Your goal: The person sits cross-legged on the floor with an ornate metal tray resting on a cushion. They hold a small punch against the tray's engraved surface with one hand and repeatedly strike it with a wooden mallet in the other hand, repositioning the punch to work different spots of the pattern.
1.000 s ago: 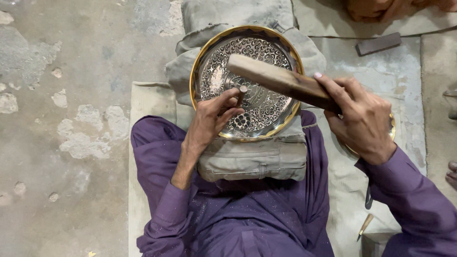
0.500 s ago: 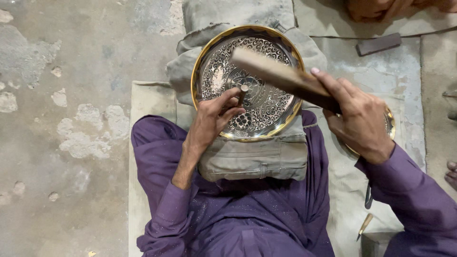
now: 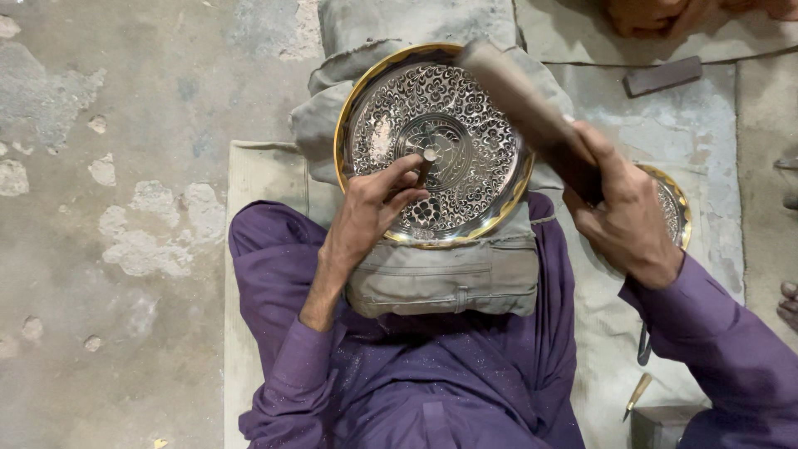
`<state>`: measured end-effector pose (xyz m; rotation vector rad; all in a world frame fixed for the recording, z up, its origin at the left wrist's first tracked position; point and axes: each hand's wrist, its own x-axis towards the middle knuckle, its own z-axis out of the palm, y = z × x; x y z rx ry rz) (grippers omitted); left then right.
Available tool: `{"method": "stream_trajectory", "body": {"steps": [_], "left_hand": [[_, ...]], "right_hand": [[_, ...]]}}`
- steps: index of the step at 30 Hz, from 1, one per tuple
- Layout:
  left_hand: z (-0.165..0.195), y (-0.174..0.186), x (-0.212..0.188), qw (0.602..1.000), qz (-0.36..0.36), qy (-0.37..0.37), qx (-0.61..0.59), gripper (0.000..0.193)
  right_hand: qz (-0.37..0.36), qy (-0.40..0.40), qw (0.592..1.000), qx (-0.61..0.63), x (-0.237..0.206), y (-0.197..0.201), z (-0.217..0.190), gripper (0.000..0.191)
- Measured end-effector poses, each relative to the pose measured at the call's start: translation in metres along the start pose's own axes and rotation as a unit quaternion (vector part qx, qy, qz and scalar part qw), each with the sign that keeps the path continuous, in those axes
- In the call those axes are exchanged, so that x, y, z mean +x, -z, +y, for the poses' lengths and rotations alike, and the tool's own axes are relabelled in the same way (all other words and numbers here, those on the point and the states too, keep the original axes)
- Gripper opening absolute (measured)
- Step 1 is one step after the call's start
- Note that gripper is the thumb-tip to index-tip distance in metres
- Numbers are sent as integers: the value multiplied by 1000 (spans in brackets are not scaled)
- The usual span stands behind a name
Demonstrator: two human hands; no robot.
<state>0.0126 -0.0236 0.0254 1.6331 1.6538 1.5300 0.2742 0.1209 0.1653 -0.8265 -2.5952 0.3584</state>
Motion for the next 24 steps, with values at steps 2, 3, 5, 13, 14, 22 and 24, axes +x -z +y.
{"method": "stream_trajectory", "body": {"steps": [2,3,5,13,14,22,24], "left_hand": [[-1,-1,-1,1000,5,-7,-8,46],[-2,-1,0,1000,-2,-2,-5,46],[-4,0,0,1000,-17,6,2,46],[0,1,0,1000,-11,-2,2,45],[1,2,0,1000,-11,-1,-3,45],[5,5,1,1000,-18,5,-7,44],[5,5,2,1000,-19,2,-2,44]], "right_hand": [[-65,33,981,-182,0,0,1,66],[-95,47,957,-271,0,1,3,66],[-39,30,989,-142,-1,-1,6,65],[-36,17,991,-128,-6,-6,10,71],[-28,-9,999,-14,-6,-6,10,66],[-34,-10,998,-60,-8,-7,12,63],[-76,14,988,-131,-10,-6,14,68]]}}
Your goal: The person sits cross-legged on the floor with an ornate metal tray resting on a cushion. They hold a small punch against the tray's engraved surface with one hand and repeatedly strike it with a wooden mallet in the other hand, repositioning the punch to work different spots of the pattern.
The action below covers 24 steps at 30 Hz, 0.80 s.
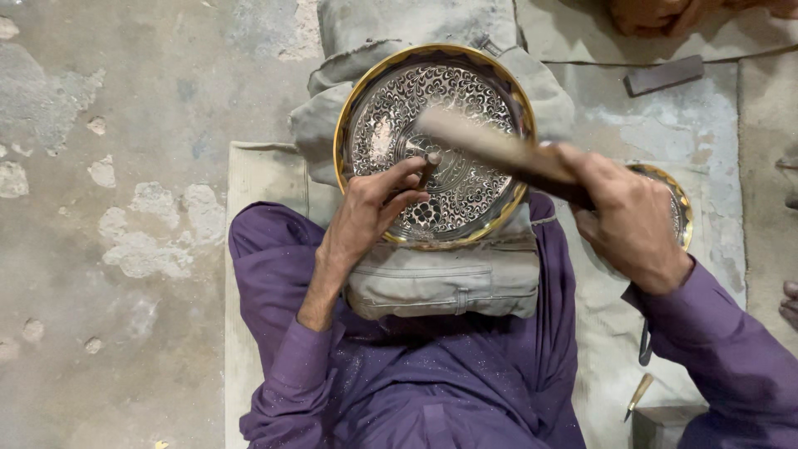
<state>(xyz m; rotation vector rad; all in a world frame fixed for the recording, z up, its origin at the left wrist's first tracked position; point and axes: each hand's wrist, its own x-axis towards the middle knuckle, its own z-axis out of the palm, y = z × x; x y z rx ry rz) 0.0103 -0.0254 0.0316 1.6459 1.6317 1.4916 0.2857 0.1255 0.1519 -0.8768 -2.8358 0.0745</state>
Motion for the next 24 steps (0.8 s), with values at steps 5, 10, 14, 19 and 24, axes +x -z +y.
{"method": "stream_trajectory", "body": {"steps": [5,10,14,19,24], "left_hand": [[0,1,1,1000,-2,7,3,45],[-1,0,0,1000,-22,12,0,45],[-5,-1,0,1000,-6,-4,12,45],[-6,-1,1,1000,-20,14,4,44],[-1,3,1,999,-33,14,-8,46]], "right_hand": [[54,-52,987,140,-2,-8,2,48],[83,4,997,-3,-2,-13,4,50],[61,5,997,37,-6,-14,7,50],[106,-20,989,106,-7,-20,8,41],[94,21,993,-66,-8,-20,7,48]]}}
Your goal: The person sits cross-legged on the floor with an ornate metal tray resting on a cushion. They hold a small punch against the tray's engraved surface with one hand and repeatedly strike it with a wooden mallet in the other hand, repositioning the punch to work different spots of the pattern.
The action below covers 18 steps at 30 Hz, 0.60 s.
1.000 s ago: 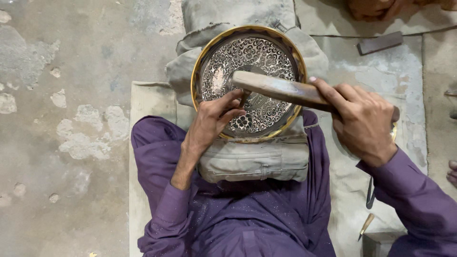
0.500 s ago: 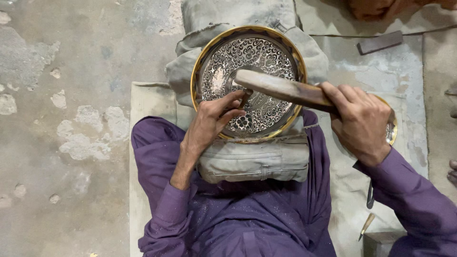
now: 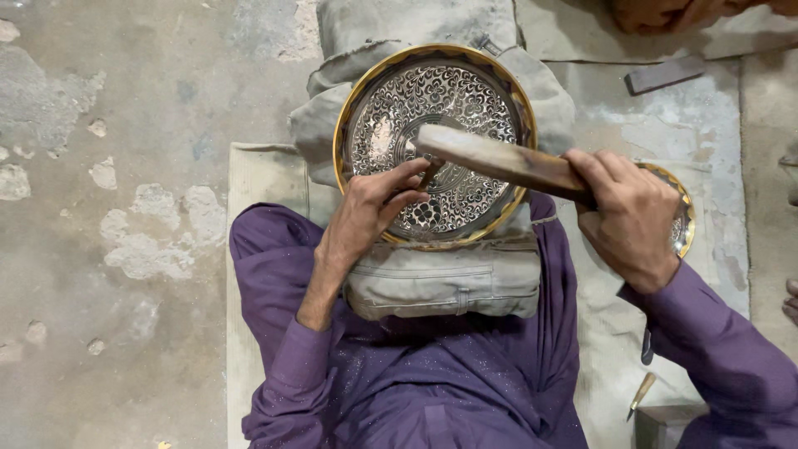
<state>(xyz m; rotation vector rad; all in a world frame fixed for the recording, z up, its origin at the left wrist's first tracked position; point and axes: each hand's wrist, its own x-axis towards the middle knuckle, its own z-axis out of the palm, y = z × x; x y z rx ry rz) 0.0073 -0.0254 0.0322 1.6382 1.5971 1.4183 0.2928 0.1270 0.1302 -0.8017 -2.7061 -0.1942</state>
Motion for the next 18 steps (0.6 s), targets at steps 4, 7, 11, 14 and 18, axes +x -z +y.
{"method": "stream_trajectory", "body": {"steps": [4,7,11,14,18], "left_hand": [[3,0,1,1000,5,0,4,47],[2,0,3,1000,4,-4,10,46],[2,0,3,1000,8,2,6,44],[1,-1,2,1000,6,5,-2,45],[-1,-3,2,1000,6,-5,5,47]], "right_hand": [[-26,-84,979,186,-1,2,0,39],[-10,-2,999,43,-4,2,1,50],[-27,-81,978,192,-5,-1,4,49],[-24,-57,995,73,-6,-4,5,45],[-21,-121,950,289,-7,-6,3,31]]}}
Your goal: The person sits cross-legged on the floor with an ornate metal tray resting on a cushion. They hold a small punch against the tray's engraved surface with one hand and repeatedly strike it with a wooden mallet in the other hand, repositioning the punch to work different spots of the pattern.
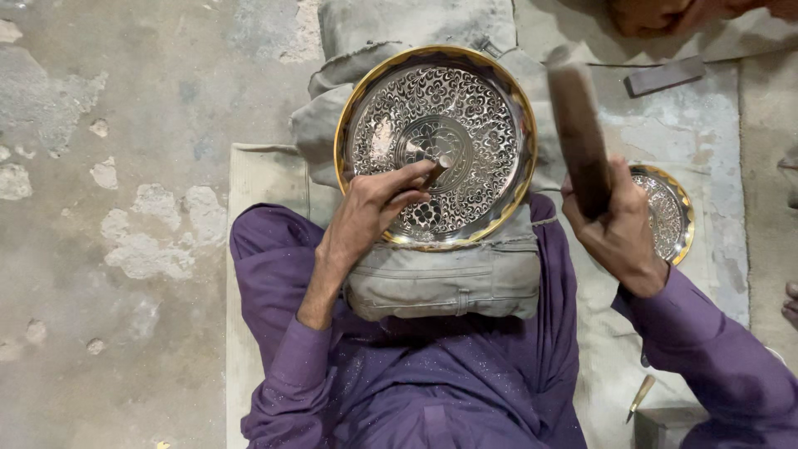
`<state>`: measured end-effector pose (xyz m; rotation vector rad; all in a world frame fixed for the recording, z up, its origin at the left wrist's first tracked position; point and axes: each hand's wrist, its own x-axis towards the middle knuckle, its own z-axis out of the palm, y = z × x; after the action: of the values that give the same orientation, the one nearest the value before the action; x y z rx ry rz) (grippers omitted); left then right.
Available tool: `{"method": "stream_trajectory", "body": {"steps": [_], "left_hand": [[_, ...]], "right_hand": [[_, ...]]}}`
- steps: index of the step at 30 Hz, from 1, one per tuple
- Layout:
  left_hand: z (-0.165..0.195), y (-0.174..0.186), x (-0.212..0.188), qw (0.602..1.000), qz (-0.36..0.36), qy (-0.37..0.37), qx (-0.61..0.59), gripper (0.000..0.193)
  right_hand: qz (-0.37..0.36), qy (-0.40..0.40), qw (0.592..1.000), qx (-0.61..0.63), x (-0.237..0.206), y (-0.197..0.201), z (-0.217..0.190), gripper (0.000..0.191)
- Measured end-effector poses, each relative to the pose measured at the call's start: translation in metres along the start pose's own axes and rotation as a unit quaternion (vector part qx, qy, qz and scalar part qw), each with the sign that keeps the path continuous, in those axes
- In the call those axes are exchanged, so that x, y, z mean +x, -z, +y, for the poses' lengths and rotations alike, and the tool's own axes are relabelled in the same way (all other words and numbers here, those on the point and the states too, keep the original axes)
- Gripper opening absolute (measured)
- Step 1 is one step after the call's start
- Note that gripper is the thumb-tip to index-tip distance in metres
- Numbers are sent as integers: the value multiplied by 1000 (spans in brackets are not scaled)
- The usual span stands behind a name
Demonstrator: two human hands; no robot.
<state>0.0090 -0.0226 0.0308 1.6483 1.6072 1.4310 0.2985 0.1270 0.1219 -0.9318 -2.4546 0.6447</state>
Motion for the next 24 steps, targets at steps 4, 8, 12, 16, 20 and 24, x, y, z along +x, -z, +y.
{"method": "stream_trajectory", "body": {"steps": [4,8,12,16,20,24], "left_hand": [[-2,-1,2,1000,-9,6,8,47],[0,-1,1,1000,0,11,-13,46],[4,2,4,1000,-5,3,-10,45],[8,5,3,1000,-9,6,-16,45],[8,5,5,1000,-14,7,-3,46],[7,4,6,1000,-5,-11,3,46]], "right_hand": [[1,59,965,-257,-2,2,-1,44],[-15,34,985,-167,-3,4,-1,49],[39,73,972,-218,-6,0,1,41],[19,15,993,-119,-10,-5,4,35],[48,62,991,-106,-13,-4,6,40],[-27,58,949,-307,-13,0,4,53]]}}
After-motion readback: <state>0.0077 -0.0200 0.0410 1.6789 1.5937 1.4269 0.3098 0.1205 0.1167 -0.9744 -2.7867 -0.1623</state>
